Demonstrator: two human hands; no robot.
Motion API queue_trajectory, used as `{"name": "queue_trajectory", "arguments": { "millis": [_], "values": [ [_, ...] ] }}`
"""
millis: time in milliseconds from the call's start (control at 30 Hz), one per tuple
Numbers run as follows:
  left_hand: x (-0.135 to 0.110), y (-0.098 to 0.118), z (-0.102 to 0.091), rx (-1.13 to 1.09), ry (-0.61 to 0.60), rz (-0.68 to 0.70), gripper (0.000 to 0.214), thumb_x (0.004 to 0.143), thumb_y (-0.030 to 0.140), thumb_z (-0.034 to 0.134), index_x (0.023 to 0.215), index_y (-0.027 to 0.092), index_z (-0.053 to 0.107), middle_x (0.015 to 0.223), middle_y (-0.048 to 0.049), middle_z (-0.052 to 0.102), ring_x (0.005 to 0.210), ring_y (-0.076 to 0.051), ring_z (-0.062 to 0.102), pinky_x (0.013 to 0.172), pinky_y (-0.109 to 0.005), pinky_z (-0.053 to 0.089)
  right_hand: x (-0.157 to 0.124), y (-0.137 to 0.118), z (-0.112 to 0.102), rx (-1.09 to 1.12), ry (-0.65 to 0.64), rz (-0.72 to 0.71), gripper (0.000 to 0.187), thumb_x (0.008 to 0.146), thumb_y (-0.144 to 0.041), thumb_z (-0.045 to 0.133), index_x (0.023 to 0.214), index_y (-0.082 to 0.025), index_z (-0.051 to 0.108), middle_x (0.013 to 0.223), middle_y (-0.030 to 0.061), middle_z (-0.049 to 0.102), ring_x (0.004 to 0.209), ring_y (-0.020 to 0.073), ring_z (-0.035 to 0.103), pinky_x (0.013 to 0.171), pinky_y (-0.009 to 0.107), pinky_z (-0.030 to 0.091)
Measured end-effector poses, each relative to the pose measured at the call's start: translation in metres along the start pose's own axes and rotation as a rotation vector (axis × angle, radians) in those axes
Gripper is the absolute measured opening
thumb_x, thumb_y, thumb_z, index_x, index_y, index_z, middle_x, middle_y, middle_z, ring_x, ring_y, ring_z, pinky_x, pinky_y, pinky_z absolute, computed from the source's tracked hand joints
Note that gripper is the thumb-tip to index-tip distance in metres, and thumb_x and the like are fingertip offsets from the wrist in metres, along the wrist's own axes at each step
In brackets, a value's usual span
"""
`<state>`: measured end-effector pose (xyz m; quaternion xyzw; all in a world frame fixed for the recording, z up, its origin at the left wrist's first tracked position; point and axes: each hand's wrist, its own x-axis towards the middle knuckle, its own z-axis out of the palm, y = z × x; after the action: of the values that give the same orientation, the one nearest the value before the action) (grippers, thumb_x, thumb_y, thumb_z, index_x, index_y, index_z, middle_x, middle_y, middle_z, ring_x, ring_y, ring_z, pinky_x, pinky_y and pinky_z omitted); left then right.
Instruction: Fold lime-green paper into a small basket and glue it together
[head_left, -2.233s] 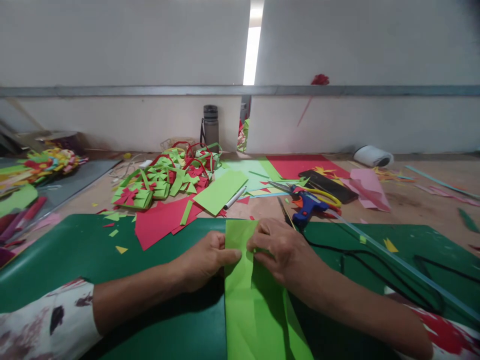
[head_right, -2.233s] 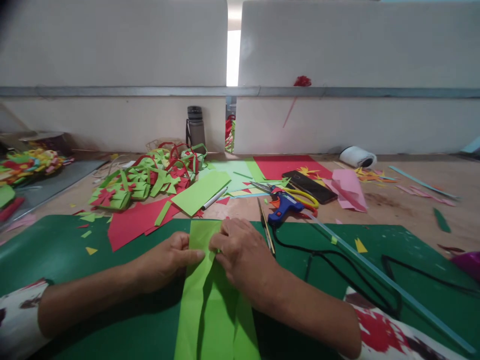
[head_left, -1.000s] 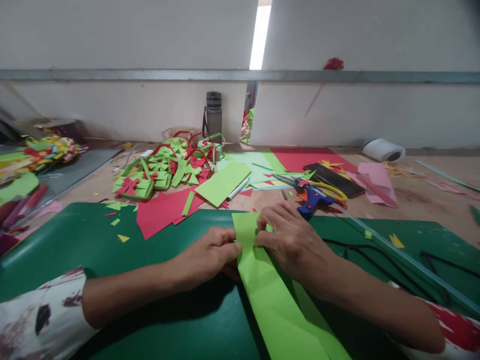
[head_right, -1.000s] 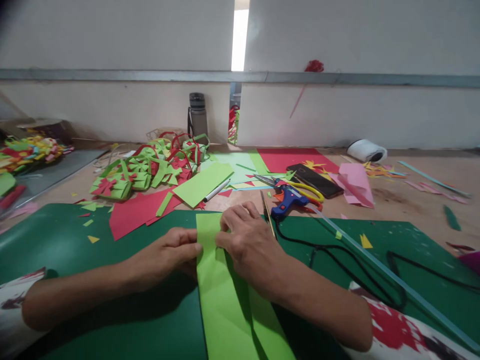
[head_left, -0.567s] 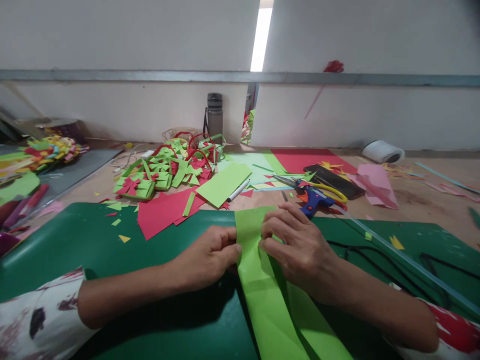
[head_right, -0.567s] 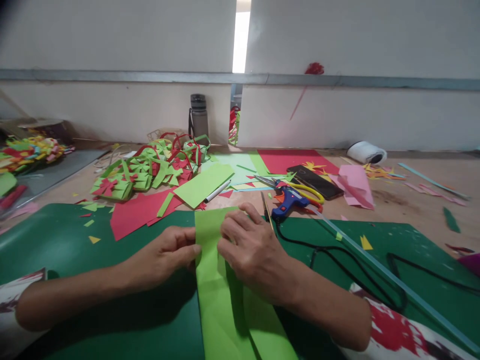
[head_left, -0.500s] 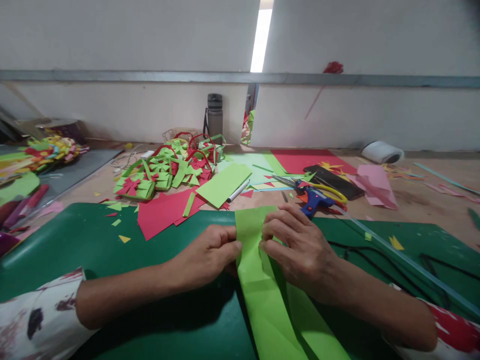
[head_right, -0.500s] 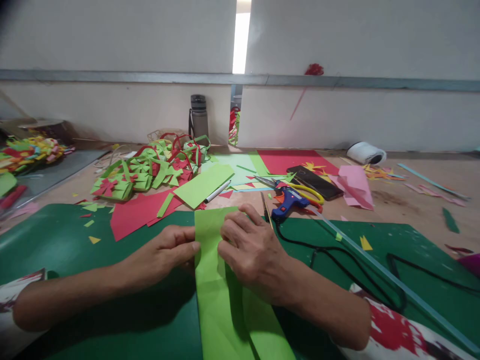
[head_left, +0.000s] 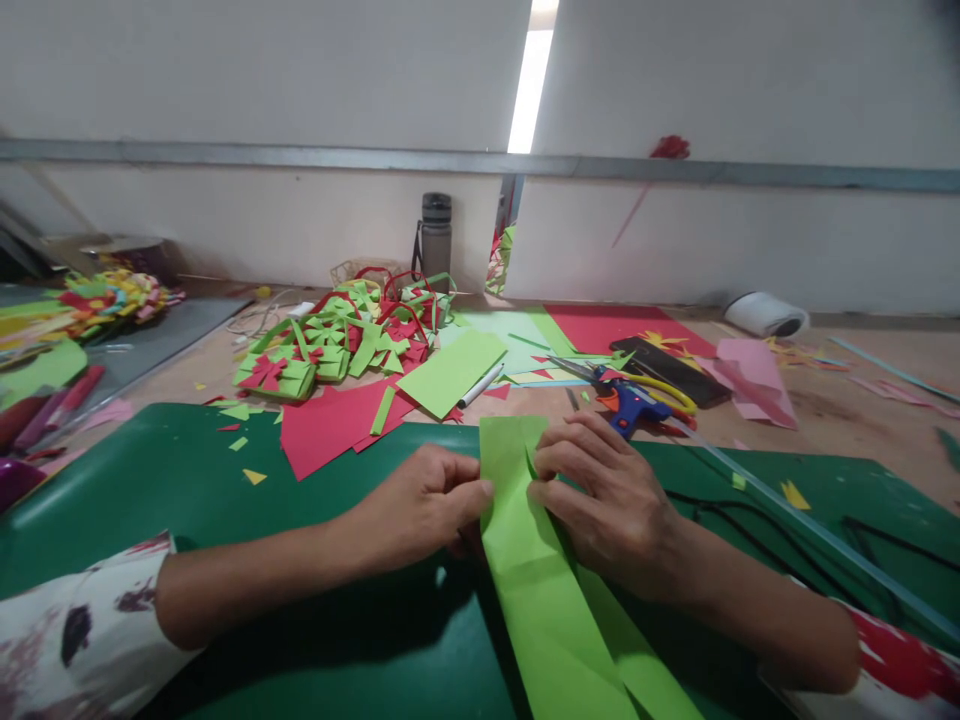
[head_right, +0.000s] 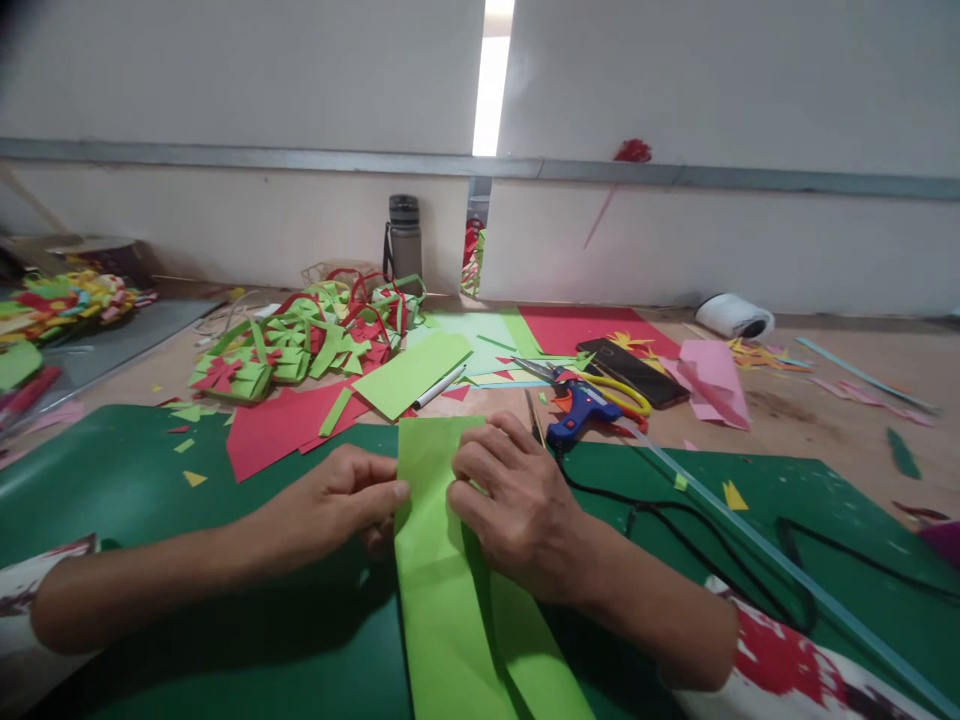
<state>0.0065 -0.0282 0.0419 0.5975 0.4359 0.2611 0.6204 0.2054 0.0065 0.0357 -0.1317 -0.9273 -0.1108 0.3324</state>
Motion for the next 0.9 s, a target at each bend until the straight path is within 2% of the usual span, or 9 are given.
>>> {"name": "queue_trajectory", "arguments": {
  "millis": [200, 400, 567, 900],
  "values": [
    [0.0043, -0.0023, -0.0001, -0.005, -0.067, -0.142, 0.018, 0.073, 0.017, 0.046, 0.061, 0.011, 0.058, 0.057, -0.0026, 0.063, 0.047, -0.01, 0.057, 0.046, -0.018, 0.039, -0.0006, 0.0014, 0.0024, -0.016, 0.009, 0.012, 0.019, 0.078, -0.003, 0.046, 0.066, -0.014, 0.056, 0.071, 0.0062, 0.056, 0.08, 0.0187, 0.052, 0.078, 0.041, 0.043],
    [0.0042, -0.0075, 0.0014, 0.026, -0.111, -0.242, 0.025, 0.074, 0.024, 0.047, 0.056, 0.011, 0.057, 0.06, -0.0041, 0.065, 0.043, -0.008, 0.053, 0.043, -0.018, 0.037, -0.0004, 0.0013, 0.0035, -0.055, -0.01, 0.021, 0.022, 0.08, -0.004, 0.045, 0.065, -0.016, 0.056, 0.072, 0.005, 0.056, 0.081, 0.0182, 0.052, 0.081, 0.042, 0.042],
    [0.0034, -0.0087, 0.0019, 0.026, -0.146, -0.255, 0.03, 0.075, 0.03, 0.047, 0.054, 0.011, 0.058, 0.056, -0.0028, 0.062, 0.042, -0.008, 0.05, 0.043, -0.019, 0.036, -0.0008, 0.0021, 0.0031, -0.051, -0.023, 0.017, 0.023, 0.081, -0.005, 0.044, 0.064, -0.016, 0.056, 0.071, 0.0051, 0.055, 0.08, 0.0178, 0.052, 0.079, 0.04, 0.042],
    [0.0035, -0.009, 0.0016, 0.02, -0.165, -0.257, 0.023, 0.073, 0.022, 0.049, 0.055, 0.011, 0.058, 0.058, -0.0024, 0.062, 0.044, -0.007, 0.052, 0.045, -0.018, 0.039, -0.0013, -0.0009, 0.0023, -0.093, -0.074, 0.024, 0.028, 0.084, -0.006, 0.039, 0.064, -0.016, 0.056, 0.071, 0.0041, 0.056, 0.082, 0.0167, 0.052, 0.087, 0.043, 0.037]
  ]
}}
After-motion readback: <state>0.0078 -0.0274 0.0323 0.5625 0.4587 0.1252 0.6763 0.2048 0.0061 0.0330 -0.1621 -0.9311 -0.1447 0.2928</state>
